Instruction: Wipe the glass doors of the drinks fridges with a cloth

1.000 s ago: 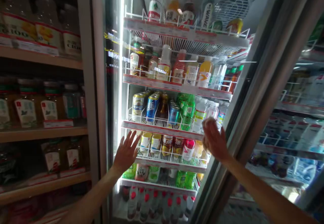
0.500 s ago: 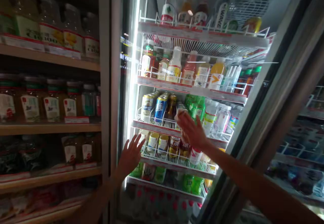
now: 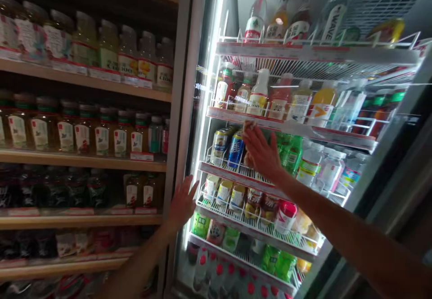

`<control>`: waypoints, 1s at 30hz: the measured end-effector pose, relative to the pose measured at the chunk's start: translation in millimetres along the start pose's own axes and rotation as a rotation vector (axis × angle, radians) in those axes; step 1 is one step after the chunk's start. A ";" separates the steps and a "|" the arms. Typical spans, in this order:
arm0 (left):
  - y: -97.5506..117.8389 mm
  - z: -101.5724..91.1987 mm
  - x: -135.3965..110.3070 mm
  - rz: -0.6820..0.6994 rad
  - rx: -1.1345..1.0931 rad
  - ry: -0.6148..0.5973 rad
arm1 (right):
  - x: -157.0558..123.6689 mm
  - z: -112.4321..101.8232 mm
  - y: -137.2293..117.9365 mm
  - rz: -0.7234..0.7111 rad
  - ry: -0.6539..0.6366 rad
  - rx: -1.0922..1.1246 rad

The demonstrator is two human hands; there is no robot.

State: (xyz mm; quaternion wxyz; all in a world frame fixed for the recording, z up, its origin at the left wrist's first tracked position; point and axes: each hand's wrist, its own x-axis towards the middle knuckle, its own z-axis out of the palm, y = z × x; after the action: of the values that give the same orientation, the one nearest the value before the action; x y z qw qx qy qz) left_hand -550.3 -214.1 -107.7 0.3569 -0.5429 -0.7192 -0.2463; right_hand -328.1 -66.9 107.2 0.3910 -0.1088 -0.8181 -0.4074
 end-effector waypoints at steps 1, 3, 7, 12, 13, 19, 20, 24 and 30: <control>0.7 -0.1 -3.0 -0.002 -0.001 -0.007 | -9.7 7.5 -20.2 -0.032 -0.036 0.029; 0.8 -0.5 -9.7 -0.010 -0.001 -0.022 | -47.5 24.2 -70.1 -0.140 -0.102 0.088; -3.8 -6.1 -13.5 -0.017 0.011 -0.031 | -111.5 44.3 -129.4 -0.483 -0.112 0.139; -5.9 -20.1 9.3 -0.036 0.007 -0.025 | -22.0 29.5 -66.5 -0.270 -0.052 0.073; -4.8 -21.7 14.7 -0.038 -0.001 -0.018 | 4.6 26.3 -52.4 -0.187 -0.021 0.073; -0.8 -16.9 20.5 -0.046 -0.031 0.041 | 7.0 42.6 -92.2 -0.176 -0.054 0.128; -2.6 -15.5 17.1 -0.050 -0.028 0.050 | -14.6 49.9 -111.8 -0.235 -0.081 0.146; -14.8 -17.1 4.5 -0.071 0.008 0.081 | -56.4 71.3 -150.1 -0.543 -0.100 0.179; -21.9 -31.8 5.9 -0.107 0.049 0.150 | 79.4 55.0 -93.3 -0.216 -0.003 0.182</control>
State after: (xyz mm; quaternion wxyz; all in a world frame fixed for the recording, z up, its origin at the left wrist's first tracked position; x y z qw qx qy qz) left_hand -564.3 -240.5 -82.5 0.4093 -0.4747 -0.7241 -0.2876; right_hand -458.0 -96.8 90.9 0.3519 0.0155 -0.8592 -0.3710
